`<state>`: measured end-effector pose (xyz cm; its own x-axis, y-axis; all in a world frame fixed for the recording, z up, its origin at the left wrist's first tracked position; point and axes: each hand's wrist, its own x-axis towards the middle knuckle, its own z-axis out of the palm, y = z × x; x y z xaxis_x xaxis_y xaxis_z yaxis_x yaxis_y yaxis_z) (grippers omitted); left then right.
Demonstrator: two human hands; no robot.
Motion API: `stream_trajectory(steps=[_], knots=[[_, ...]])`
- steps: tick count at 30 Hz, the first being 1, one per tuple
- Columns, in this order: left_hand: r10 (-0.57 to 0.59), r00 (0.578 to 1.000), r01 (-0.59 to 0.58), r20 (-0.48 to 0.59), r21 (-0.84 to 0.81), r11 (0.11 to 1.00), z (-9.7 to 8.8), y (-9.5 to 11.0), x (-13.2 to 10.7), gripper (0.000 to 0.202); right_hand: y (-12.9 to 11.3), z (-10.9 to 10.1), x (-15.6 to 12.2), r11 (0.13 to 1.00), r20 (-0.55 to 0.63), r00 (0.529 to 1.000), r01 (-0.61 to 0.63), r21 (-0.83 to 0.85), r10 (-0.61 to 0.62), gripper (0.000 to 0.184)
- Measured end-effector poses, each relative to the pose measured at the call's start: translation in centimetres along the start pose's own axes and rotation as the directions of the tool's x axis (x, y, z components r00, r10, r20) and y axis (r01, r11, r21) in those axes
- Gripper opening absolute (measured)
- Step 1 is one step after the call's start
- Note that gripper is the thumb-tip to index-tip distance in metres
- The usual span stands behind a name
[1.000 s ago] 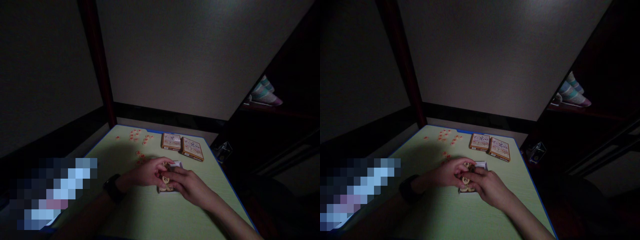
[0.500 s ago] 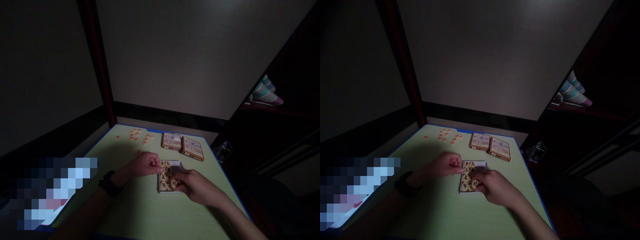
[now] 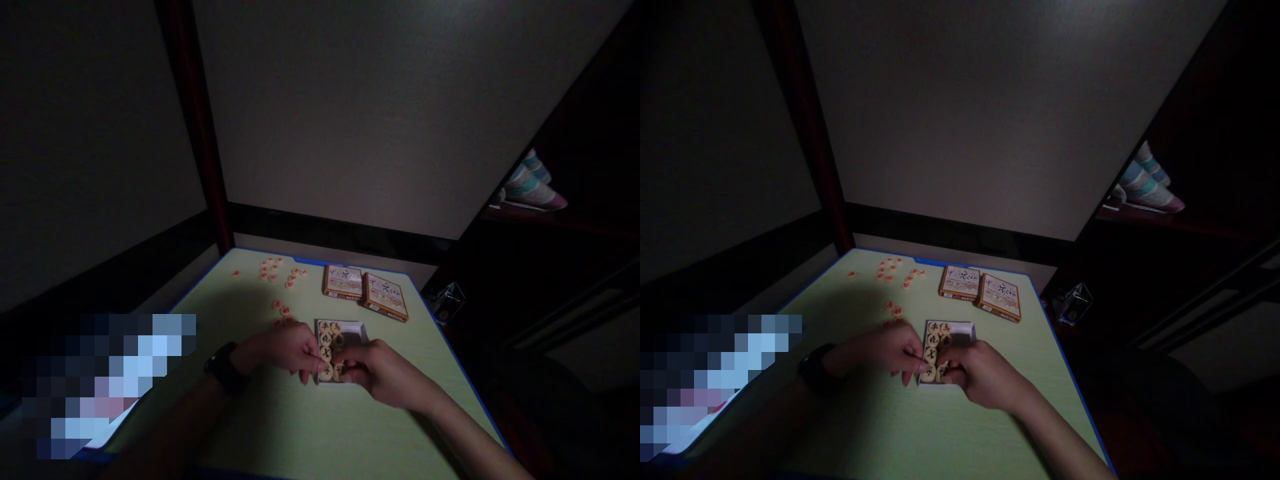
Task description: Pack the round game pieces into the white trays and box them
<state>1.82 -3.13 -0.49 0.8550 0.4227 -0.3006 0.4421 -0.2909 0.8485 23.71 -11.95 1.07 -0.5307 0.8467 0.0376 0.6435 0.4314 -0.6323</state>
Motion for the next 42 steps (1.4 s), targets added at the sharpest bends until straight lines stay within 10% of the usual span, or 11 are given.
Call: stream_trajectory(steps=[28,37,42], knots=[[-0.012,0.999,0.014,-0.046,0.039,0.999,-0.2,-0.4,0.1,0.03,0.3,-0.6,0.1,1.0,0.042,0.999,0.008,-0.014,-0.008,0.019],[0.127,0.939,-0.093,-0.319,0.122,0.988,0.5,0.3,0.7,0.02,0.7,-0.9,0.1,0.999,0.012,0.999,0.039,0.018,-0.04,0.02],[0.178,0.953,-0.123,-0.243,0.227,0.966,1.2,0.8,0.6,0.031,1.2,-1.4,0.1,0.972,-0.123,0.99,-0.101,-0.212,0.076,0.02]])
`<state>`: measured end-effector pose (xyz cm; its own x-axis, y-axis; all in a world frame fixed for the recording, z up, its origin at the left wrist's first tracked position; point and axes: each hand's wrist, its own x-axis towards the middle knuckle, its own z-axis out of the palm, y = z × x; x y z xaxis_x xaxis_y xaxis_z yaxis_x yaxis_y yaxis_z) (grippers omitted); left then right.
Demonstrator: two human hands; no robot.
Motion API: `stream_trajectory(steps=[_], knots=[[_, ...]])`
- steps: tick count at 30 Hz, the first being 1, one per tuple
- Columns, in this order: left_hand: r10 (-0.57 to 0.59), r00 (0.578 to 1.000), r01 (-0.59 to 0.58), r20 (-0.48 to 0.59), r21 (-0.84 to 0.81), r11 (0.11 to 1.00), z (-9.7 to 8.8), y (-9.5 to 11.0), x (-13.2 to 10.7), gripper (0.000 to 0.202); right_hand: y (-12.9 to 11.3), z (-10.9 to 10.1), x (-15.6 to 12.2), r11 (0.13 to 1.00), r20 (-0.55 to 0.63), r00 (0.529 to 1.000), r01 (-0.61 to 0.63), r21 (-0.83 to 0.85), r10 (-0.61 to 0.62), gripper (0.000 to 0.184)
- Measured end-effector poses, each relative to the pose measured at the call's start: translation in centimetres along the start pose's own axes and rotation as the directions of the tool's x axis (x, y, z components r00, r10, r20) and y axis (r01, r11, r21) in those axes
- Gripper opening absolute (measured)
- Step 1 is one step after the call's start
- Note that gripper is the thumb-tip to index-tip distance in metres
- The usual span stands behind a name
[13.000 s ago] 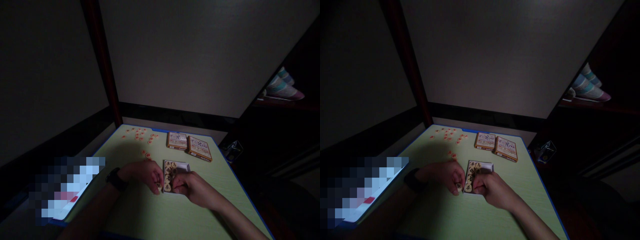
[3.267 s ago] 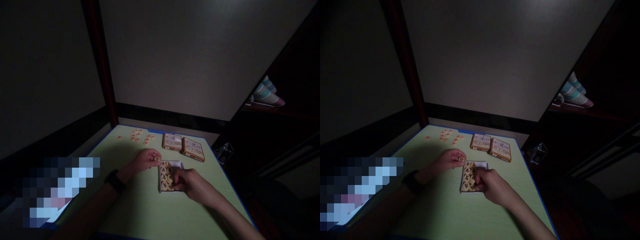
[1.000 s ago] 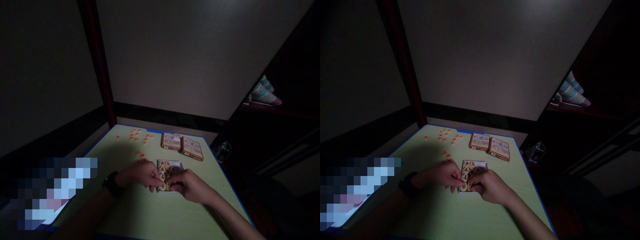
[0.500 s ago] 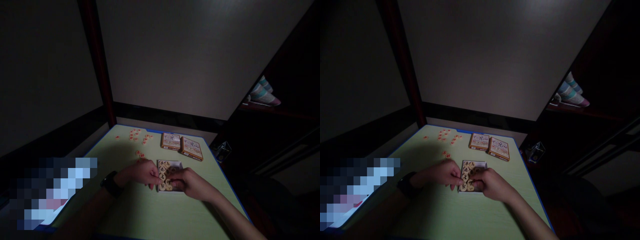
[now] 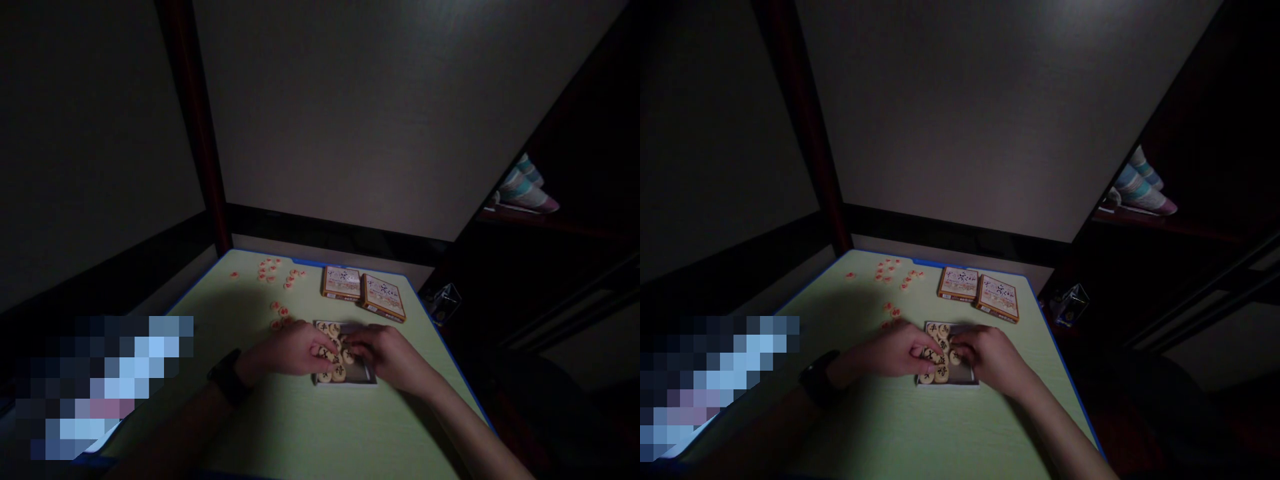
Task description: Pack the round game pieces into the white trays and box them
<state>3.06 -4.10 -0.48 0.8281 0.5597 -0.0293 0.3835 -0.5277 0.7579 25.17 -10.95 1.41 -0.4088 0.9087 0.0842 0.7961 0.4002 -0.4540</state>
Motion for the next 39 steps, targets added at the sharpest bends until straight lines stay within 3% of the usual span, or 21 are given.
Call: stream_trajectory(steps=[4,11,15,21,26,31,39], knots=[[0.028,1.0,-0.028,0.001,0.059,0.998,0.0,0.4,-0.2,0.028,-0.3,-0.1,-0.2,0.976,0.002,1.0,-0.024,-0.215,0.025,0.018],[0.005,1.0,-0.005,-0.009,-0.021,1.0,-0.3,0.6,-0.3,0.029,-0.8,0.2,-0.3,0.966,0.091,0.996,0.023,-0.257,0.0,0.017],[-0.014,0.989,-0.002,-0.15,-0.105,0.995,-0.5,-0.5,0.2,0.026,-0.9,0.4,-0.1,0.959,0.118,0.993,0.042,-0.279,-0.01,0.017],[-0.091,0.933,0.054,-0.349,-0.114,0.992,-0.6,-2.3,1.1,0.017,-1.0,0.8,0.0,0.928,0.112,0.994,0.049,-0.369,-0.008,0.019],[-0.088,0.934,0.068,-0.346,-0.069,0.995,-0.4,-2.3,1.1,0.014,-0.7,1.6,0.4,0.924,0.001,0.999,0.031,-0.38,-0.033,0.017],[-0.08,0.934,0.081,-0.348,-0.012,0.997,0.0,-2.1,1.0,0.011,-0.8,2.6,1.0,0.912,-0.002,1.0,0.012,-0.409,-0.014,0.014],[-0.039,0.933,0.033,-0.358,-0.025,0.999,0.0,-1.9,1.1,0.015,-0.5,1.2,0.8,0.944,-0.061,0.998,-0.015,-0.329,-0.005,0.02]])
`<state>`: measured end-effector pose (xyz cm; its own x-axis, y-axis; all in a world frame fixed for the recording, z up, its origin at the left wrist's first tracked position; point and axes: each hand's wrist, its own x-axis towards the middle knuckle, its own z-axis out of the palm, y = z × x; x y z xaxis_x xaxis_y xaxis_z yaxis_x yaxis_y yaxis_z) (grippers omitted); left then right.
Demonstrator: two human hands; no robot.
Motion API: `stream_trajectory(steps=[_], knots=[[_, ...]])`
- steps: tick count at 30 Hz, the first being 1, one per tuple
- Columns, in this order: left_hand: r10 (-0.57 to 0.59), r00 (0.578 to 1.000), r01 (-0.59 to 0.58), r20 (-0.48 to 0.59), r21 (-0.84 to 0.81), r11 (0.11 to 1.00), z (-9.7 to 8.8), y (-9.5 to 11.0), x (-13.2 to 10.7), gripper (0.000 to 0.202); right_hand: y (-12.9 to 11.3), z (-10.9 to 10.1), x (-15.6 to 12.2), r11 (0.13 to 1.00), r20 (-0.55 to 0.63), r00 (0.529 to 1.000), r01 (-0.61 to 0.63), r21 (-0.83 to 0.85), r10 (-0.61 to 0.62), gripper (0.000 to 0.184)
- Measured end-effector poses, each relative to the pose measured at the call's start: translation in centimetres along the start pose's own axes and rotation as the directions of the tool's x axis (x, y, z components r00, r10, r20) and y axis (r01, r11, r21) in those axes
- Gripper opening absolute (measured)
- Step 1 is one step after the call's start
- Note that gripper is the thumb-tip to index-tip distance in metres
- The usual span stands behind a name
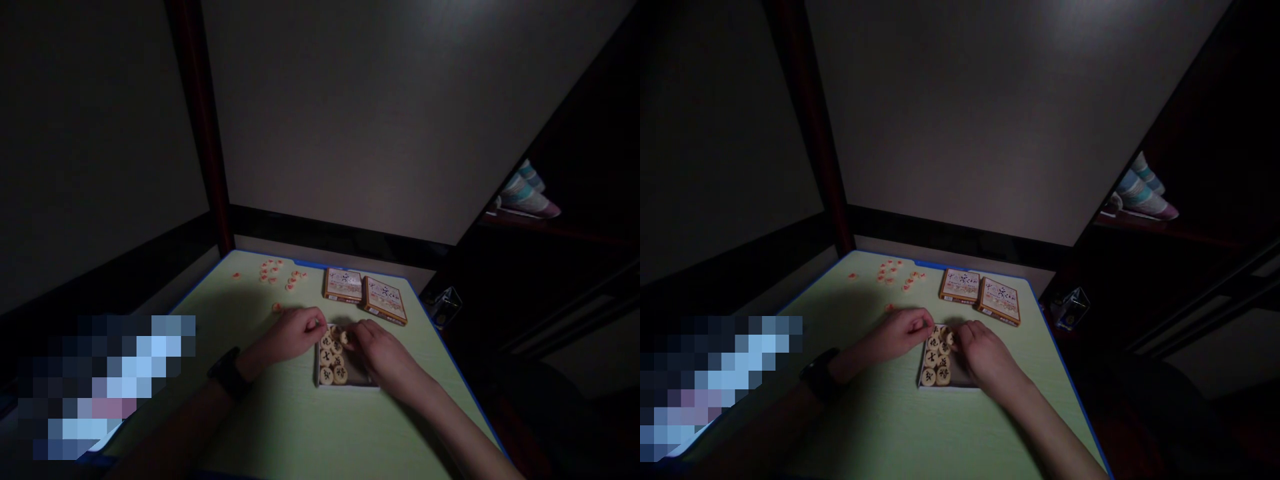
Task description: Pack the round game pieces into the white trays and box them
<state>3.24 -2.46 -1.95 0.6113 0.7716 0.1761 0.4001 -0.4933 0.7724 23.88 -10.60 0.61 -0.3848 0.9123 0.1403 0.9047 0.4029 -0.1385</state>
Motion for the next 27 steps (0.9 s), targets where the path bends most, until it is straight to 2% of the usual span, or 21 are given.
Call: stream_trajectory(steps=[3,6,11,14,19,23,27], knots=[[-0.003,1.0,0.003,0.001,0.008,1.0,0.1,0.2,-0.1,0.016,-0.2,-0.3,-0.1,0.999,0.057,0.998,0.007,0.051,-0.01,0.019],[-0.004,0.999,0.005,0.039,-0.013,1.0,0.2,0.2,-0.1,0.017,-0.5,-0.1,-0.3,0.987,0.099,0.993,0.055,0.151,-0.07,0.016],[0.022,0.992,-0.019,0.127,-0.028,0.999,0.3,0.5,-0.3,0.019,0.0,0.4,-0.3,0.949,0.043,0.982,0.165,0.269,-0.183,0.019],[0.038,0.987,-0.043,0.157,0.029,0.999,0.1,1.1,-0.5,0.021,0.8,0.1,-0.2,0.935,-0.011,0.985,0.17,0.311,-0.175,0.023],[0.068,0.981,-0.083,0.184,0.074,0.994,0.0,1.6,-0.8,0.027,1.5,-0.3,0.0,0.982,-0.072,0.997,0.041,0.183,-0.028,0.019],[0.052,0.984,-0.069,0.168,0.092,0.993,0.0,1.6,-0.8,0.026,1.2,0.6,0.2,0.999,-0.034,0.999,0.027,0.023,-0.026,0.012],[0.032,0.995,-0.038,0.098,0.056,0.998,0.2,1.1,-0.5,0.027,0.9,1.4,0.4,0.998,-0.039,0.998,0.039,-0.046,-0.041,0.011]])
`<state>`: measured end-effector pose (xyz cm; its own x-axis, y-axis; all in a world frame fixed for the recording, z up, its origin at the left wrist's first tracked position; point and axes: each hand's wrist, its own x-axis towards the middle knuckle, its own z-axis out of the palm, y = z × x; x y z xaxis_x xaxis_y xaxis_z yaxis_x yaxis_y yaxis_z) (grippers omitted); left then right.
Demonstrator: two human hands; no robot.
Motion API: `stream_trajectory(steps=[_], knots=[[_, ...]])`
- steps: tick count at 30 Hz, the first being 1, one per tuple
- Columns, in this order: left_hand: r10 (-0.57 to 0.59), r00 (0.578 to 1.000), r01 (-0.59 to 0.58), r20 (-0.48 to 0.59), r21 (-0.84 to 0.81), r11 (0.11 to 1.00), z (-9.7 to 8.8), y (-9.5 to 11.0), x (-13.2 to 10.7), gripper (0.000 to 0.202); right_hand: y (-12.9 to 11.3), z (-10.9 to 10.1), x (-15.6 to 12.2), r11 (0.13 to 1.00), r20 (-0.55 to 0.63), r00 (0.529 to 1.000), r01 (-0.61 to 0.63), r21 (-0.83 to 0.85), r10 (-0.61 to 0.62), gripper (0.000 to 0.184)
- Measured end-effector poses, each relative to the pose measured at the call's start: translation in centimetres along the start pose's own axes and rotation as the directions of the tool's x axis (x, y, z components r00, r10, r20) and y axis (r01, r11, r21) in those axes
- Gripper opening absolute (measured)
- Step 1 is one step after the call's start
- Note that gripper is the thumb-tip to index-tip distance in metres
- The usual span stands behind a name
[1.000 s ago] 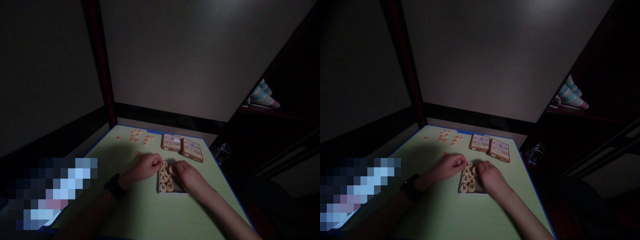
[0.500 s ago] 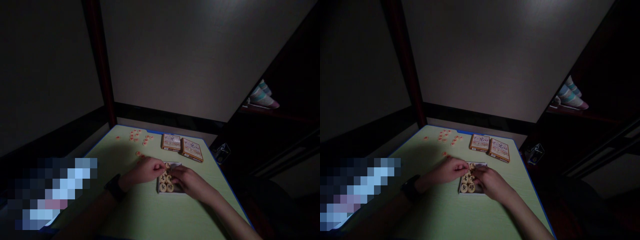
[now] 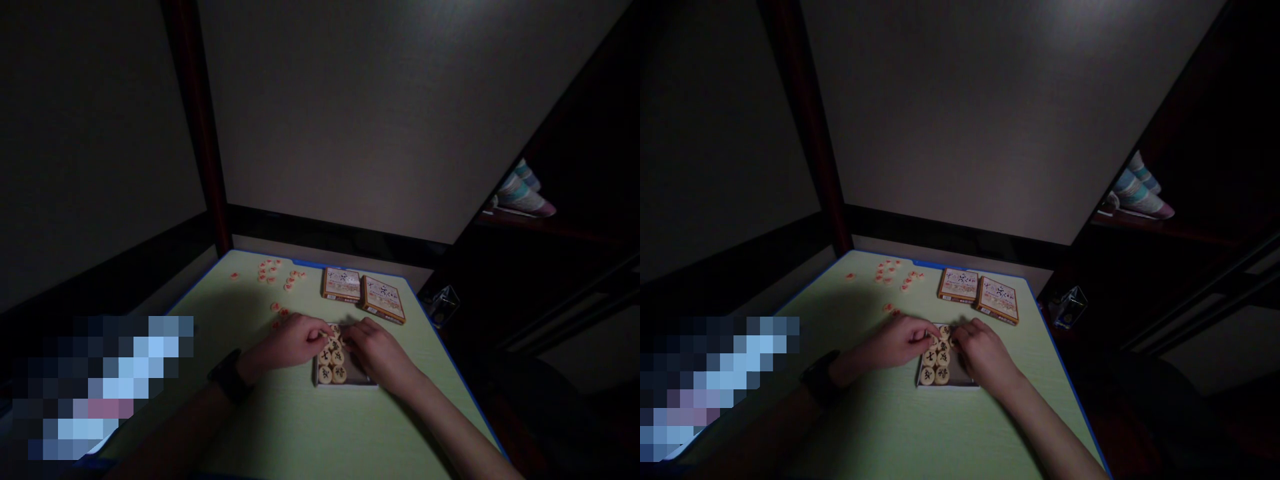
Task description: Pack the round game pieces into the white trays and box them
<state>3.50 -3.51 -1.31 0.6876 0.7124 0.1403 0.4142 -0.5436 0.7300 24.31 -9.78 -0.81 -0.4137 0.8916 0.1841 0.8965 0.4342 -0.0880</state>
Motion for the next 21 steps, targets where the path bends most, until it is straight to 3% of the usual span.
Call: stream_trajectory(steps=[5,11,21], knots=[[-0.015,0.997,0.014,-0.074,-0.02,1.0,0.2,-1.0,0.4,0.024,0.1,-0.2,-0.2,1.0,0.0,1.0,-0.016,-0.01,0.016,0.009],[-0.092,0.976,0.095,-0.198,0.007,0.995,0.1,-1.4,0.5,0.01,-0.1,-0.4,-0.5,0.984,-0.041,0.997,-0.055,0.172,0.063,0.002],[-0.087,0.995,0.092,-0.046,0.138,0.986,0.2,-1.1,0.3,0.027,-0.7,0.1,-0.2,0.961,-0.041,0.997,-0.05,0.27,0.063,0.012]])
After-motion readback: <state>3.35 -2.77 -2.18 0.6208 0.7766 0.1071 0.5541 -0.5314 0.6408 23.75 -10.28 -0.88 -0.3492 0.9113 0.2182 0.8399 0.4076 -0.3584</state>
